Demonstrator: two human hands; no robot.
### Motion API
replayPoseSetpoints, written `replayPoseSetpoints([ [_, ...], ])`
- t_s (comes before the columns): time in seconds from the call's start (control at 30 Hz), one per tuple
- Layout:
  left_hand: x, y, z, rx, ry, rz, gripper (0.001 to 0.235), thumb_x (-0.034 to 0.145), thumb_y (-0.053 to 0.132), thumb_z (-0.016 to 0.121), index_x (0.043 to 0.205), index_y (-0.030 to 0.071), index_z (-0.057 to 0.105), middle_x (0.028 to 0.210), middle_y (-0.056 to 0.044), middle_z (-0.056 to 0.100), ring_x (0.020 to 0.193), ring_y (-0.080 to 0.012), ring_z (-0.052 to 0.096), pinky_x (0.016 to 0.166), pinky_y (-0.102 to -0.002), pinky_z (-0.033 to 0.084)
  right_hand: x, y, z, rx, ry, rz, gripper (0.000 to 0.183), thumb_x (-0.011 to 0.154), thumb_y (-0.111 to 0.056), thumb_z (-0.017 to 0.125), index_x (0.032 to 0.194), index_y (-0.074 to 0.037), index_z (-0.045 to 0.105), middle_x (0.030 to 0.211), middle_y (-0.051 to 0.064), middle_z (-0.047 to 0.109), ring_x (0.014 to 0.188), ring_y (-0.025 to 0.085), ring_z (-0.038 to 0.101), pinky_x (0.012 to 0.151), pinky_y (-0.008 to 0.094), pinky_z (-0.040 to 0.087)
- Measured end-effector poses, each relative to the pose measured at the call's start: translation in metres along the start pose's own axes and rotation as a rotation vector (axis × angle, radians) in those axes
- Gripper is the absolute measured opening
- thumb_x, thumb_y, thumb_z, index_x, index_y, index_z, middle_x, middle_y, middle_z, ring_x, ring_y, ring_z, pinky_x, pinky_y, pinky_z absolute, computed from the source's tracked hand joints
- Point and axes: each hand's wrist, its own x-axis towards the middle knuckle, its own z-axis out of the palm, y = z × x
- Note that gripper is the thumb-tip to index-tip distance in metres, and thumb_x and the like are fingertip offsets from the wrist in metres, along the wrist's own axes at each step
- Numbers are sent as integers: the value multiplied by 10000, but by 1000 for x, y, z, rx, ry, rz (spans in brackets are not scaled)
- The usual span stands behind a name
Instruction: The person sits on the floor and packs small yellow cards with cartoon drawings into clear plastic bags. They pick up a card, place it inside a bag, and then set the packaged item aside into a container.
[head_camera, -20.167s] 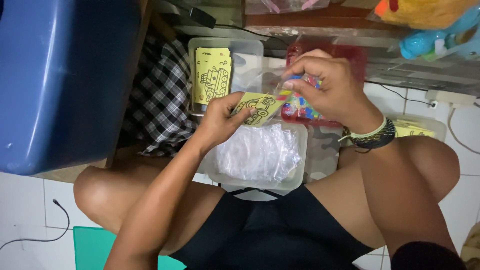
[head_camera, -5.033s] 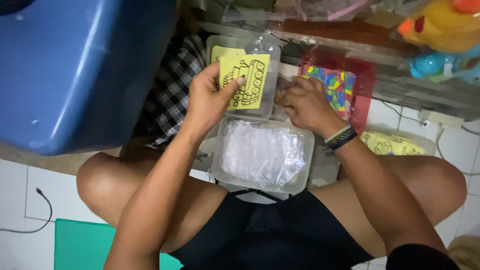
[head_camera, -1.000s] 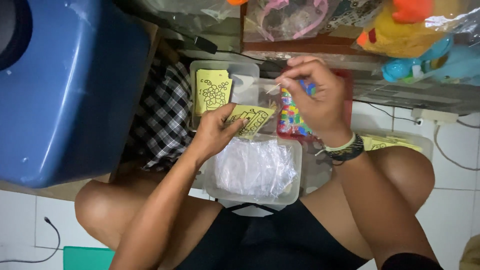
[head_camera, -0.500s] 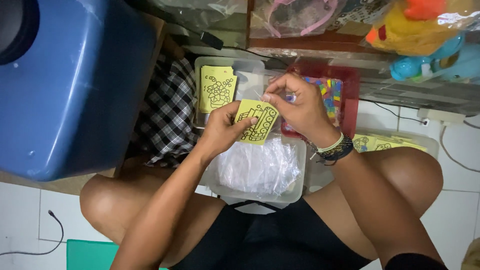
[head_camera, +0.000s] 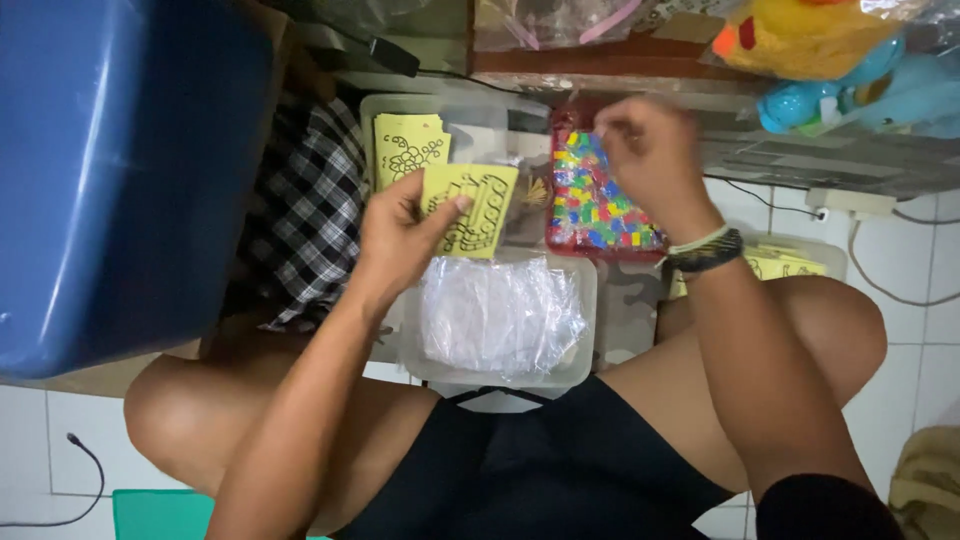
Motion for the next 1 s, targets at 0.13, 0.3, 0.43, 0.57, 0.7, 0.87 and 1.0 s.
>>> replayPoseSetpoints([
  [0.13, -3, 15, -7, -105, 69, -1, 108, 915, 62, 787, 974, 38, 700, 692, -17, 611, 696, -87, 534, 617, -233, 499, -25, 60, 28, -804, -342, 25, 262, 928, -172, 705, 1162, -56, 718, 1017, 228, 706, 944, 456, 711, 779, 574, 563],
  [0.3, -2, 14, -11, -131, 114, 6, 101, 908, 62, 780, 926, 46, 681, 682, 7, 582, 674, -80, 527, 593, -214, 461, -52, 116, 57, -976, -468, 141, 743, 753, -151, 836, 1432, -51, 551, 1184, 228, 591, 1107, 503, 618, 817, 623, 590],
  [0.43, -1, 15, -10, -146, 118, 3, 94, 907, 78, 777, 911, 66, 684, 652, 16, 598, 645, -61, 526, 578, -202, 469, -50, 131, 48, -995, -468, 82, 276, 878, -106, 660, 1148, -73, 708, 997, 148, 667, 908, 410, 722, 723, 529, 623],
  [0.57, 0, 0, -10, -136, 109, 6, 88, 904, 100, 778, 900, 84, 692, 615, 17, 614, 613, -41, 523, 551, -194, 468, -47, 108, 44, -941, -415, 64, 241, 824, 5, 602, 1022, 40, 735, 949, 209, 678, 807, 461, 736, 662, 538, 629],
  [0.7, -2, 13, -11, -131, 107, 8, 81, 908, 93, 762, 891, 83, 684, 621, 11, 611, 617, -59, 508, 560, -198, 458, -41, 106, 37, -1017, -430, 65, 227, 817, -60, 595, 971, -36, 760, 869, 146, 664, 822, 414, 741, 683, 542, 625],
  [0.87, -2, 14, -8, -58, 107, 16, 84, 909, 101, 764, 887, 81, 686, 611, -12, 618, 620, -72, 525, 549, -223, 464, -35, 67, 11, -880, -224, 55, 140, 901, -159, 640, 923, -116, 772, 817, 160, 691, 843, 422, 731, 727, 511, 605],
  [1.0, -1, 6, -1, -71, 92, -11, 73, 912, 113, 764, 902, 79, 700, 624, -18, 629, 629, -76, 519, 561, -240, 485, -33, 20, -17, -573, -39, -6, 68, 1000, -142, 727, 1007, -84, 761, 868, 156, 698, 909, 398, 696, 795, 487, 559],
])
